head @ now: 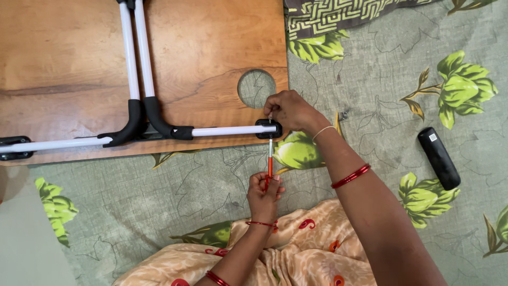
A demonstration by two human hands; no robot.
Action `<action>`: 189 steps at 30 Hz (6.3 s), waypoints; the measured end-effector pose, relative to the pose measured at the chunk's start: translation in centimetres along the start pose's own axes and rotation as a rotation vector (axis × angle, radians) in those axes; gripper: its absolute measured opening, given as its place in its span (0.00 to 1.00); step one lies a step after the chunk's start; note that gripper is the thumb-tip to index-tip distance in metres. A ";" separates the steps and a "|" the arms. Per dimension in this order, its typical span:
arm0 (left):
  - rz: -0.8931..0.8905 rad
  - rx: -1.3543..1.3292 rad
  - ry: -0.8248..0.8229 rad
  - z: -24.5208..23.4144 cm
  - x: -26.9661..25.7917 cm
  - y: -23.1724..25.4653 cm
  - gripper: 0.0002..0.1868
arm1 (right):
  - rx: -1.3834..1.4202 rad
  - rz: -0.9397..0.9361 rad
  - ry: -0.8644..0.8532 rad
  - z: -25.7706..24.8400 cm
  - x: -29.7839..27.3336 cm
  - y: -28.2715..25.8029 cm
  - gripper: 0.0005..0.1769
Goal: The person sits on the floor and uses a red screwdriver to tighten screws on the joints of a wooden folding stool. They work on multiple connection points, securing the metal legs to the wooden seat.
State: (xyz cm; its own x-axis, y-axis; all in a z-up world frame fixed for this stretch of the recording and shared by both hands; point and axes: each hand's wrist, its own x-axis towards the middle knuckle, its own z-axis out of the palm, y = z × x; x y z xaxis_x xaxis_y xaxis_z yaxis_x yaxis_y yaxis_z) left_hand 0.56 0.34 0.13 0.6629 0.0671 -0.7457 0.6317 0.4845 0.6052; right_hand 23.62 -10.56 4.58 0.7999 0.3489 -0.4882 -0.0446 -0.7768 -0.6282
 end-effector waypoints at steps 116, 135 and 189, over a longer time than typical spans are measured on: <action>0.128 -0.009 -0.109 -6.2 0.6 4.3 0.16 | 0.895 0.293 0.425 8.8 -12.5 7.5 0.05; 0.124 0.084 -0.223 -6.0 0.5 3.4 0.14 | 0.902 0.164 1.114 3.6 -17.5 19.2 0.06; 0.205 -0.131 -0.478 4.4 -2.0 1.3 0.17 | 0.850 -0.099 0.389 8.7 -25.7 2.1 0.24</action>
State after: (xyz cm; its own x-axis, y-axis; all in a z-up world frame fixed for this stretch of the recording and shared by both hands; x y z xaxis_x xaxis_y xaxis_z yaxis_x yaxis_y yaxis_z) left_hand 1.81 -3.00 3.66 0.8956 -0.2183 -0.3876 0.4353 0.6097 0.6624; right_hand -2.26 -16.64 10.57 0.9605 0.0736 -0.2684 -0.2648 -0.0561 -0.9627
